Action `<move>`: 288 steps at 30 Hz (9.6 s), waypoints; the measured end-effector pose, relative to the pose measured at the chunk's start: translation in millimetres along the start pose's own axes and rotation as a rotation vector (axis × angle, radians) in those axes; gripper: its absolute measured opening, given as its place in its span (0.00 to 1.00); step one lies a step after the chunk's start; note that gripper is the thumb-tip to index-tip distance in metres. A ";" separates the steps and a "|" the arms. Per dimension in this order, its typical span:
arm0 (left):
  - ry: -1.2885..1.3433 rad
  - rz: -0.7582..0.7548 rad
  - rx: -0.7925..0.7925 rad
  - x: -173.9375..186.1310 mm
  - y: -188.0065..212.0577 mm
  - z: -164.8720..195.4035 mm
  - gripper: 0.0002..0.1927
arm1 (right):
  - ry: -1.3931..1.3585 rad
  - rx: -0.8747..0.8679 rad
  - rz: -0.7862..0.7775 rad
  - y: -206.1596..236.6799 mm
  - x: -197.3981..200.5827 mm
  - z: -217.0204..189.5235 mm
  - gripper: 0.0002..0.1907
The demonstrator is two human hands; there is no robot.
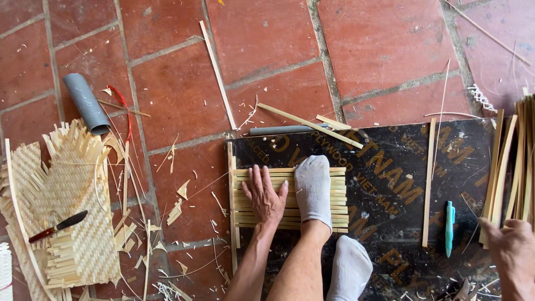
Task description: The person sits on the floor and weaves thin bamboo strips into a mat on a plywood board, holding the work with one foot while interlacing strips by hand and pulling strips from a bundle beside them. They use a teal pen-like tool to help pack and align the strips as the woven area grows.
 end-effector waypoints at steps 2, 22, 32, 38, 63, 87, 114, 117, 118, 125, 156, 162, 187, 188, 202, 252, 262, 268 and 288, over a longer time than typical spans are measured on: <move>-0.036 0.001 0.023 0.5 0.5 -5.1 0.40 | 0.246 0.005 -0.110 -0.7 -1.9 1.8 0.16; 0.051 -0.020 -0.068 -7.2 -8.0 -8.4 0.43 | -0.334 0.944 -0.133 -55.2 -9.8 -349.9 0.10; 0.089 -0.032 -0.078 -11.0 -8.0 -21.9 0.43 | -0.008 0.931 -0.345 -87.5 -100.8 -448.1 0.12; 0.071 -0.078 -0.084 -15.2 -11.3 -21.7 0.44 | 0.053 0.949 -0.375 -88.4 -104.1 -451.0 0.12; 0.029 0.006 -0.128 1.7 -3.5 -16.7 0.50 | -0.115 0.983 -0.179 -47.4 -76.6 -401.8 0.07; 0.122 0.104 -0.056 7.5 -25.7 -22.4 0.38 | -0.303 0.896 -0.361 -105.1 -92.9 -422.5 0.09; 0.102 -0.029 0.006 -10.1 -23.0 -26.1 0.42 | -0.196 0.893 -0.226 -81.6 -87.2 -422.6 0.08; 0.103 -0.037 0.001 -13.1 -17.9 -25.3 0.44 | -0.191 0.880 -0.212 -70.9 -82.3 -410.3 0.08; 0.096 -0.039 -0.002 -13.2 -16.4 -25.5 0.44 | -0.177 0.898 -0.229 -66.4 -83.1 -410.0 0.08; -0.047 -0.071 -0.020 -14.2 -13.3 -23.6 0.42 | -0.134 0.949 -0.231 -56.0 -82.0 -419.3 0.07; 0.279 -0.306 -0.453 -8.1 29.5 150.5 0.21 | -0.632 0.186 -0.089 146.5 -74.3 -206.3 0.10; 0.216 -0.359 -0.490 -17.9 30.1 135.6 0.23 | -0.682 0.206 -0.251 200.4 -131.1 -271.4 0.08; -0.083 -0.654 -0.248 -43.6 34.3 138.1 0.49 | -0.396 0.484 -0.299 214.8 -119.7 -290.9 0.09; -0.085 -0.657 -0.254 -42.4 34.0 140.6 0.50 | -0.385 0.484 -0.289 214.3 -119.5 -290.3 0.08; -0.211 -0.852 -0.061 -49.4 51.8 131.4 0.65 | -0.406 0.440 -0.292 208.9 -117.8 -287.3 0.09; -0.207 -0.854 -0.175 -52.6 51.6 139.0 0.64 | -0.417 0.409 -0.327 205.3 -117.6 -286.9 0.09; -0.186 -0.858 -0.130 -50.7 51.9 138.7 0.65 | -0.446 0.378 -0.325 204.4 -120.4 -284.3 0.08; -0.198 -0.854 -0.119 -51.3 49.9 139.7 0.65 | -0.451 0.372 -0.322 202.7 -118.5 -283.9 0.08; -0.256 -0.882 -0.110 -50.5 52.0 140.8 0.67 | -0.441 0.399 -0.330 203.8 -123.3 -284.1 0.08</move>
Point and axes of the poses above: each hand's wrist, its own y-axis away from the middle knuckle, its own x-axis out of the back of the hand, z = x × y, the point moved 10 cm from there along -y, towards the middle knuckle, and after that the axes turned 15 degrees about x, right-handed, at the moved point
